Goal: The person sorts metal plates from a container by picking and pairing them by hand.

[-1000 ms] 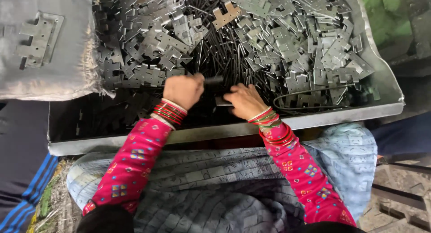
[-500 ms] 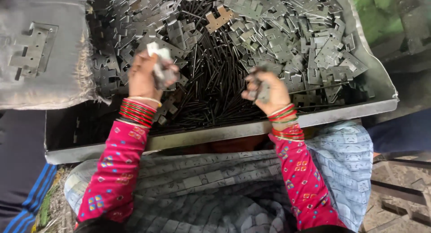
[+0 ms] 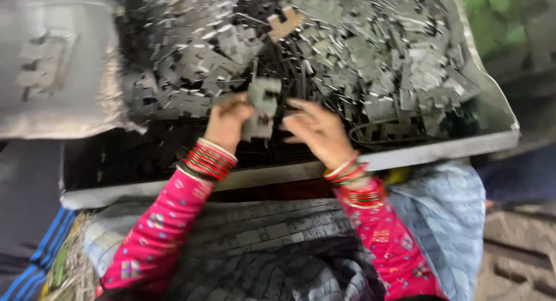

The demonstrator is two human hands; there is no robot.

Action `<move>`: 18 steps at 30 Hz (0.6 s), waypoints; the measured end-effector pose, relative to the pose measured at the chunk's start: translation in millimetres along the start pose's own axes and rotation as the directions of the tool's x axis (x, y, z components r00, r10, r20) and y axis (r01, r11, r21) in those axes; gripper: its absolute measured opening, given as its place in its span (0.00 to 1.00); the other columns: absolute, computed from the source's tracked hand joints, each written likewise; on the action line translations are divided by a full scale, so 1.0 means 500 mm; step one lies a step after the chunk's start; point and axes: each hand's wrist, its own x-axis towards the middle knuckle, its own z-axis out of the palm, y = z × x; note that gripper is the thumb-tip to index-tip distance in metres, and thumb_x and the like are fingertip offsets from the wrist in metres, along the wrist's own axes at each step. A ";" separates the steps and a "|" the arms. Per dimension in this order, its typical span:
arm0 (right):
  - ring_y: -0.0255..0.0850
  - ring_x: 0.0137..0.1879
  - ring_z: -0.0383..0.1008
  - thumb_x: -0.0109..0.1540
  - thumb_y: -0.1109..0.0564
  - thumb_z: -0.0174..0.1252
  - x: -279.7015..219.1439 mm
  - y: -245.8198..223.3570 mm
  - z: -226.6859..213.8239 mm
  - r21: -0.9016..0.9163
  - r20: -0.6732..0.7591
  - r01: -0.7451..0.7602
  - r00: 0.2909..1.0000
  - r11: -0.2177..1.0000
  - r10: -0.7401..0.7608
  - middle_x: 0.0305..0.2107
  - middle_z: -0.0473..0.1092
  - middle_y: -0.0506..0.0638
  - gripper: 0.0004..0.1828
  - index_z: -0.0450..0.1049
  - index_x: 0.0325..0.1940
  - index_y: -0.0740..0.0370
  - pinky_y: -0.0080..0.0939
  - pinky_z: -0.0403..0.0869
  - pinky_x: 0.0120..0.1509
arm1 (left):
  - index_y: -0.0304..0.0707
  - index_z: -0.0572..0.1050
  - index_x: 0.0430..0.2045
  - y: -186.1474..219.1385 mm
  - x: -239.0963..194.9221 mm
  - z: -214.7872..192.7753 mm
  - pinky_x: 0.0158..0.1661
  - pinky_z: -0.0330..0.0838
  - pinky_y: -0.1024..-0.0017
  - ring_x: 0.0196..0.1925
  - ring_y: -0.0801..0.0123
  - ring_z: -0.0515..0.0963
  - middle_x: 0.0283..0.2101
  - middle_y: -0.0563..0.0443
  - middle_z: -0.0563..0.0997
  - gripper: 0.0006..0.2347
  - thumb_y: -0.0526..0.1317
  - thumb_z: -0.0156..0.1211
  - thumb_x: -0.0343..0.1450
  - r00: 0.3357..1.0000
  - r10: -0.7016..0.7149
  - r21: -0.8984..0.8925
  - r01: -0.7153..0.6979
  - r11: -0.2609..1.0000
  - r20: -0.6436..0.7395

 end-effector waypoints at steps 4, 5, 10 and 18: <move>0.54 0.33 0.80 0.60 0.38 0.69 0.012 0.008 -0.152 -0.954 -0.184 -0.054 0.884 0.296 -0.430 0.27 0.78 0.58 0.23 0.82 0.46 0.58 0.52 0.76 0.37 | 0.30 0.75 0.48 0.208 0.065 -0.157 0.36 0.83 0.64 0.39 0.61 0.85 0.40 0.42 0.84 0.11 0.33 0.53 0.72 0.881 -0.456 -0.832 0.345 0.435 0.127; 0.58 0.36 0.80 0.58 0.34 0.69 0.021 0.033 -0.210 -0.963 -0.267 -0.233 0.893 0.137 -0.363 0.31 0.78 0.61 0.27 0.81 0.45 0.59 0.57 0.76 0.39 | 0.32 0.72 0.51 0.230 0.067 -0.202 0.38 0.82 0.63 0.42 0.59 0.85 0.43 0.41 0.83 0.11 0.30 0.52 0.75 0.945 -0.326 -0.794 0.198 0.575 0.000; 0.65 0.42 0.79 0.53 0.31 0.72 0.039 0.125 -0.378 -0.890 -0.427 -0.452 0.873 -0.061 -0.237 0.35 0.78 0.64 0.33 0.79 0.46 0.60 0.62 0.76 0.43 | 0.33 0.68 0.54 0.186 0.039 -0.468 0.46 0.83 0.63 0.47 0.57 0.86 0.49 0.41 0.80 0.13 0.27 0.49 0.75 0.964 0.070 -0.220 -0.129 0.967 -0.258; 0.63 0.42 0.79 0.52 0.45 0.69 0.038 0.119 -0.364 -0.874 -0.464 -0.487 0.832 0.001 -0.303 0.34 0.78 0.64 0.20 0.81 0.44 0.56 0.60 0.77 0.46 | 0.38 0.76 0.29 -0.107 0.051 -0.724 0.33 0.77 0.51 0.33 0.42 0.82 0.32 0.35 0.80 0.06 0.36 0.68 0.66 0.809 0.117 0.807 0.585 -0.076 -0.575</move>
